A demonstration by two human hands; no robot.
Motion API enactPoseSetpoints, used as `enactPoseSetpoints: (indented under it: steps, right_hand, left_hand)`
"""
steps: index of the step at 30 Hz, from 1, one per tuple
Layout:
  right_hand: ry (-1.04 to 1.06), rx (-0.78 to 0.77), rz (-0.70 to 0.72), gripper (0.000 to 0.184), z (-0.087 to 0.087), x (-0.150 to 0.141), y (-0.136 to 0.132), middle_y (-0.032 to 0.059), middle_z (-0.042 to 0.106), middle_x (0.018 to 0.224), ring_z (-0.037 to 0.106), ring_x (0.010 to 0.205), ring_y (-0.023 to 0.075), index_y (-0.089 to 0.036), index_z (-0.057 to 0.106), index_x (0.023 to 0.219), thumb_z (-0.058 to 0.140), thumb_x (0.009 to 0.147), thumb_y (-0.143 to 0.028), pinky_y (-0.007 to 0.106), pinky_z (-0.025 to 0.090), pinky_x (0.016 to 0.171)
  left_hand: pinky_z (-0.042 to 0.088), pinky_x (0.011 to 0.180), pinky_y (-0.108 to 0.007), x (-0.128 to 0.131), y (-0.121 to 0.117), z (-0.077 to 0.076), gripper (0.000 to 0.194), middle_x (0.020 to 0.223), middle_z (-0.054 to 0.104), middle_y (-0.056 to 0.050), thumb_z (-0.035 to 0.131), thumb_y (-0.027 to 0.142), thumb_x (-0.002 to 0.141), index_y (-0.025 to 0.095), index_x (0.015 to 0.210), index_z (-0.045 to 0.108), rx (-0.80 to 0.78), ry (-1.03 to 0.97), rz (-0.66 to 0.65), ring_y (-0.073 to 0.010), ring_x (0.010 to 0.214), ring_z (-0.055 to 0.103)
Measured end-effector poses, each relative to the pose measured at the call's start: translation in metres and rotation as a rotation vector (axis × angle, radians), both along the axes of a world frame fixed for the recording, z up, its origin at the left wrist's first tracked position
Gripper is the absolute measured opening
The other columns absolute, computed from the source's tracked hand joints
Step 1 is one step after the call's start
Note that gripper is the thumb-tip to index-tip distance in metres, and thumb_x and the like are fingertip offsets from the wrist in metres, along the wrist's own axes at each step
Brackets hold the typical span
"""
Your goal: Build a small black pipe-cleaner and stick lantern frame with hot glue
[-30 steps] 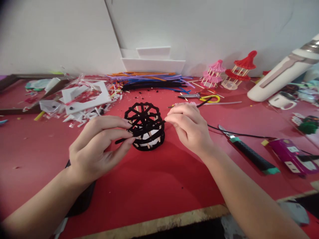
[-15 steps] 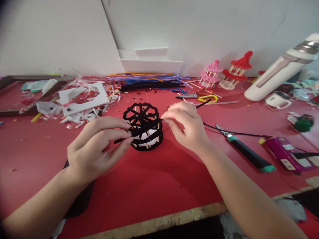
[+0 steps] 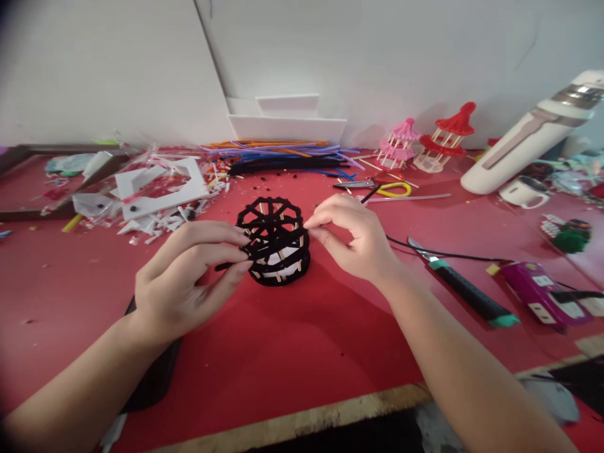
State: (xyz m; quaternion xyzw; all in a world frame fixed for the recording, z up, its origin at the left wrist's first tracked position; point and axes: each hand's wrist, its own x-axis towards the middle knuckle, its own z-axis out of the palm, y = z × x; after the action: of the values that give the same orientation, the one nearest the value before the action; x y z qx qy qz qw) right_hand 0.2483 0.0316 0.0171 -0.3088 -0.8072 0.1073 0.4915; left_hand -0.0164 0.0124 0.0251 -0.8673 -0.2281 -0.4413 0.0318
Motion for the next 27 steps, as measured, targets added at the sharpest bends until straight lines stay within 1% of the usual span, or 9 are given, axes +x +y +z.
enactPoseSetpoints:
  steps: [6,9,12,17,22,27]
  right_hand:
    - [0.059,-0.107,0.049,0.017,-0.001,0.000,-0.001,0.0023,0.070,0.092,0.064,0.091,0.0178,-0.025,0.070,0.097,0.067,0.089,-0.011,0.038,0.052,0.086]
    - [0.069,-0.138,0.065,0.017,-0.001,0.000,-0.002,0.0016,0.071,0.092,0.065,0.091,0.0176,-0.026,0.071,0.098,0.067,0.089,-0.012,0.037,0.053,0.086]
    - [0.057,-0.129,0.071,0.015,0.000,0.001,-0.002,0.0012,0.071,0.091,0.066,0.088,0.0173,-0.026,0.072,0.097,0.067,0.090,-0.013,0.037,0.054,0.084]
    - [0.034,-0.114,0.069,0.017,0.002,0.001,-0.006,0.0016,0.070,0.091,0.064,0.089,0.0165,-0.025,0.070,0.096,0.066,0.089,-0.010,0.035,0.052,0.084]
    - [0.008,-0.111,0.059,0.018,0.005,-0.001,-0.013,0.0012,0.070,0.089,0.063,0.089,0.0164,-0.025,0.069,0.095,0.066,0.089,-0.008,0.034,0.051,0.085]
    - [-0.026,-0.092,0.040,0.017,0.008,-0.002,-0.018,0.0016,0.070,0.090,0.064,0.088,0.0163,-0.024,0.069,0.095,0.067,0.088,-0.008,0.036,0.051,0.086]
  left_hand:
    - [0.058,0.092,-0.035,-0.004,0.004,-0.002,0.017,0.103,0.067,-0.010,0.064,0.001,0.086,0.014,0.097,0.060,-0.060,-0.027,-0.054,-0.0203,0.104,0.067]
    - [0.058,0.091,-0.034,-0.004,0.005,-0.002,0.018,0.103,0.066,-0.009,0.065,0.001,0.086,0.015,0.096,0.061,-0.088,-0.047,-0.060,-0.0194,0.103,0.068]
    - [0.058,0.090,-0.033,-0.004,0.006,-0.001,0.018,0.102,0.066,-0.008,0.069,0.002,0.084,0.016,0.093,0.061,-0.104,-0.065,-0.047,-0.0191,0.101,0.068]
    - [0.059,0.087,-0.033,-0.004,0.005,-0.001,0.020,0.101,0.066,-0.007,0.070,0.002,0.082,0.017,0.091,0.061,-0.124,-0.101,-0.050,-0.0185,0.098,0.069]
    - [0.059,0.088,-0.040,-0.005,0.004,-0.002,0.033,0.101,0.067,-0.008,0.069,0.003,0.080,0.017,0.108,0.060,-0.217,-0.160,-0.108,-0.0233,0.101,0.068]
    - [0.057,0.086,-0.039,-0.003,0.002,0.002,0.021,0.099,0.067,-0.010,0.064,0.005,0.082,0.016,0.100,0.063,-0.184,-0.123,-0.095,-0.0225,0.097,0.067]
